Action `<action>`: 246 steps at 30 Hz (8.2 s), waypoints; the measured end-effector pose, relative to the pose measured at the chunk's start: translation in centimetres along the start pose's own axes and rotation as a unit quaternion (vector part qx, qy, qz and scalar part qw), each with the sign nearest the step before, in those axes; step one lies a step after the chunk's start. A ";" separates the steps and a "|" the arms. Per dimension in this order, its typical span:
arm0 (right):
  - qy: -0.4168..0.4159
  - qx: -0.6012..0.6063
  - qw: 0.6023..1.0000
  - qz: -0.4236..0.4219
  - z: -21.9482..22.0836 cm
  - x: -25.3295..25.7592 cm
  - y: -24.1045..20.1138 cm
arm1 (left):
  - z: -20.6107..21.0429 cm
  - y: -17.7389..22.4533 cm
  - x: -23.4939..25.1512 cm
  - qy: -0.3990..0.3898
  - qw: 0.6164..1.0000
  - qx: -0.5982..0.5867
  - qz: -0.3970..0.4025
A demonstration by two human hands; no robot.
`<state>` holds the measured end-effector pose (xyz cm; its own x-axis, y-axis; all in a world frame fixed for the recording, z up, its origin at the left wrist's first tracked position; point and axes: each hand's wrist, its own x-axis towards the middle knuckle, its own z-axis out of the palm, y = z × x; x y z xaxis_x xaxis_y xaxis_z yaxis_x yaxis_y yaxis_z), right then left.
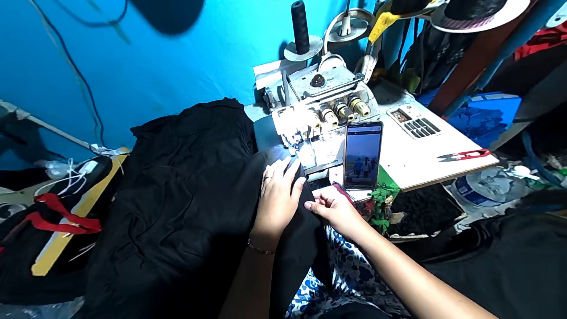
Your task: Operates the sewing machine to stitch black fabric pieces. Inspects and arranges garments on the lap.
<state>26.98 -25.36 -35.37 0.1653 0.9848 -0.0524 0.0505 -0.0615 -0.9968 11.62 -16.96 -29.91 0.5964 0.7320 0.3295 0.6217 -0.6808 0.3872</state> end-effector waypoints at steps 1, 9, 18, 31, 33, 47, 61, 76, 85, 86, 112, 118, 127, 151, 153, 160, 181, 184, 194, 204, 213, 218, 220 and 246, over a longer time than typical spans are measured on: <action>0.000 -0.003 1.000 -0.002 0.0 0.1 -0.1 | -0.3 -0.2 0.2 0.004 1.000 -0.018 -0.005; -0.062 -0.047 0.994 0.072 -0.6 2.6 -1.9 | -2.6 -2.5 7.8 0.085 0.986 -0.077 -0.121; 0.004 0.030 1.000 -0.009 -0.2 2.0 -1.4 | -2.6 -3.8 12.2 -0.115 0.981 -0.028 -0.156; -0.006 0.023 1.000 0.008 -0.5 2.5 0.1 | -2.5 -5.2 11.3 0.095 0.867 -0.422 -0.249; -0.003 0.026 1.000 0.013 -0.5 2.6 0.1 | -2.9 -5.8 11.9 -0.024 0.959 -0.217 -0.182; -0.012 0.022 1.000 0.002 -0.7 2.5 0.6 | -5.7 -5.6 11.6 -0.052 0.980 0.188 -0.030; 0.192 -0.312 0.866 -0.341 4.2 7.4 -3.0 | -4.6 -2.5 0.3 0.005 0.997 0.030 -0.073; 0.192 -0.262 0.903 -0.280 3.9 6.8 -2.6 | -4.1 -1.5 4.4 -0.041 0.982 0.053 -0.177; 0.190 -0.312 0.872 -0.327 4.5 7.0 -3.2 | -7.4 -1.6 2.5 -0.110 0.984 -0.029 -0.135; 0.194 -0.301 0.871 -0.337 4.5 7.2 -3.0 | -7.6 -1.4 2.6 -0.121 0.984 -0.037 -0.124; 0.160 -0.275 0.885 -0.341 4.0 6.8 -2.2 | -1.6 -1.1 8.7 0.006 0.972 -0.027 -0.234; 0.163 -0.263 0.886 -0.346 3.8 6.6 -1.7 | -0.5 -1.1 9.0 0.048 0.966 0.004 -0.254; 0.171 -0.212 0.898 -0.344 3.8 6.8 -1.3 | -0.3 -1.0 9.1 0.060 0.968 0.006 -0.243; 0.200 -0.277 0.898 -0.278 -2.0 5.0 -1.4 | 0.1 -1.0 9.3 0.097 0.964 0.034 -0.246; 0.184 -0.299 0.891 -0.288 -2.2 5.1 -1.2 | -0.2 -0.9 9.5 0.081 0.963 0.035 -0.256; 0.118 -0.383 0.858 -0.322 -2.4 5.7 -0.4 | -1.0 -0.1 10.3 0.009 0.958 0.061 -0.280; -0.085 0.097 0.990 0.059 -1.5 0.1 0.4 | -12.5 -13.5 -16.7 0.167 0.879 0.077 -0.440; -0.050 0.106 0.990 0.076 -1.1 -0.8 0.7 | -13.0 -13.0 -16.5 0.207 0.881 0.079 -0.419; 0.102 -0.174 0.979 -0.031 -0.3 1.0 -1.5 | -14.5 -15.2 -14.5 0.138 0.904 0.107 -0.390; -0.018 -0.145 0.989 -0.029 -1.0 1.5 -1.8 | -15.3 -15.7 -14.8 0.095 0.892 0.101 -0.431; -0.095 0.018 0.994 0.052 -2.4 -0.2 0.0 | -18.4 -15.4 -14.1 0.095 0.888 0.096 -0.440; -0.053 0.009 0.997 0.055 -2.1 -0.8 0.2 | -19.0 -15.7 -13.9 0.103 0.880 0.107 -0.451; -0.053 0.011 0.997 0.051 -2.1 -0.9 0.0 | -19.3 -15.7 -13.5 0.109 0.881 0.114 -0.447; -0.225 -0.062 0.956 0.176 0.0 -6.9 11.8 | 14.4 0.0 -21.2 0.118 0.534 -0.674 -0.497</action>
<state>26.41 -32.90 -46.75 -0.2452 0.8680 -0.4319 0.1902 -0.3937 -0.8993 6.32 -32.87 -49.28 0.1316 0.8060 -0.5771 -0.4530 0.5667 0.6882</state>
